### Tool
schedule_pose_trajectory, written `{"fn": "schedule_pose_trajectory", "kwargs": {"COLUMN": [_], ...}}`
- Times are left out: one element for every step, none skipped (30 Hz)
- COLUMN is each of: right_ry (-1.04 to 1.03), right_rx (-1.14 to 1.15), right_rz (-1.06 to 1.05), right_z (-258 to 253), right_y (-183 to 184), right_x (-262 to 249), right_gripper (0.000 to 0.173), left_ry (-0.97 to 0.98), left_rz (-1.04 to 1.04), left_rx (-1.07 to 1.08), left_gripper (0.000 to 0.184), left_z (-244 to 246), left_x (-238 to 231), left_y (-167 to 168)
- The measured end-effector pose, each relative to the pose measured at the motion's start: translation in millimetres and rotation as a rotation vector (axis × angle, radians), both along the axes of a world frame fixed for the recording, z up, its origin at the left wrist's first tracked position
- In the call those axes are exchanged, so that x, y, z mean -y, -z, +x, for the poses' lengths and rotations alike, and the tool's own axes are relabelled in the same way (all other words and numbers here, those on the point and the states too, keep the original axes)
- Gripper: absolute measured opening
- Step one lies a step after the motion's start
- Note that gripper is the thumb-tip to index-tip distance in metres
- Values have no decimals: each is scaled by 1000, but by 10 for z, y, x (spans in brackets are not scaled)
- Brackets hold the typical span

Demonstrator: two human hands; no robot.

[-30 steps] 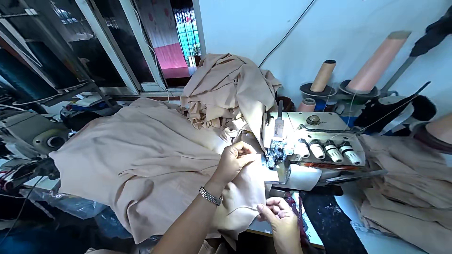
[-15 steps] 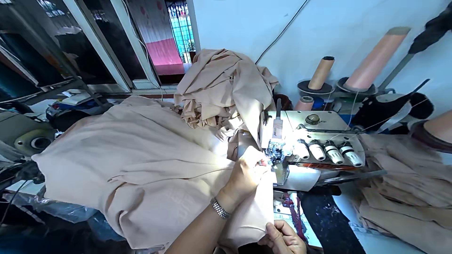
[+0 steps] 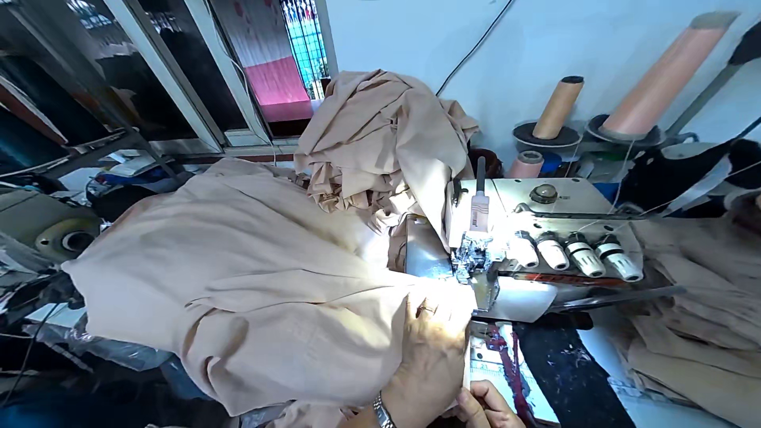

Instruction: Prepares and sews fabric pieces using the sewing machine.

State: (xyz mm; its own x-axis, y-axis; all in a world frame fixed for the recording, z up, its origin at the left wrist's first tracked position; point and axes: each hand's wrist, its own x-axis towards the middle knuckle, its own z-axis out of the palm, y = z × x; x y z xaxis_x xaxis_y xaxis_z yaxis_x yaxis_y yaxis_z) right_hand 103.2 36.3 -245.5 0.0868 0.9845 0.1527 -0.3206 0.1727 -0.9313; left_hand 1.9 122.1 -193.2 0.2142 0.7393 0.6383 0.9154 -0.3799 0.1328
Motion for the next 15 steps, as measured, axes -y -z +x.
{"fn": "schedule_pose_trajectory", "kwargs": {"right_ry": [9, 17, 22, 27, 36, 45, 57, 73, 93, 107, 122, 139, 159, 185, 210], "right_rx": [-3, -12, -22, -34, -41, -42, -36, -26, -19, -25, -31, -28, -17, -13, -16], "right_rz": [2, 1, -1, -3, -5, -4, -4, -5, -6, 1, 12, 23, 27, 19, -3], "right_z": [0, 2, 6, 7, 5, 2, -3, -12, -25, -36, -51, -67, -82, -100, -120], "right_y": [-9, -23, -39, -61, -84, -105, -130, -155, -182, -206, -236, -279, -331, -387, -441], "right_x": [-5, -15, -26, -37, -50, -69, -98, -139, -193, -262, -343, -430, -519, -607, -696], "right_gripper": [21, 21, 20, 19, 18, 18, 18, 17, 17, 15, 13, 12, 10, 9, 11], "left_ry": [-1, 2, 13, 35, 67, 105, 137, 151, 145, 136, 141, 159, 176, 188, 203], "left_rz": [0, -6, -15, -33, -58, -93, -133, -149, -144, -153, -177, -206, -230, -255, -286], "left_rx": [-7, -9, 1, 26, 65, 113, 166, 198, 197, 181, 170, 176, 186, 194, 205], "left_gripper": [36, 36, 35, 34, 32, 31, 30, 28, 27, 28, 29, 31, 34, 36, 37], "left_z": [8, 10, 4, -11, -37, -75, -125, -173, -215, -249, -280, -307, -333, -360, -391], "left_x": [-6, -15, -24, -32, -38, -42, -41, -32, -21, -12, -18, -46, -96, -162, -237], "left_y": [0, -12, -33, -57, -81, -112, -156, -197, -226, -253, -271, -276, -274, -273, -282]}}
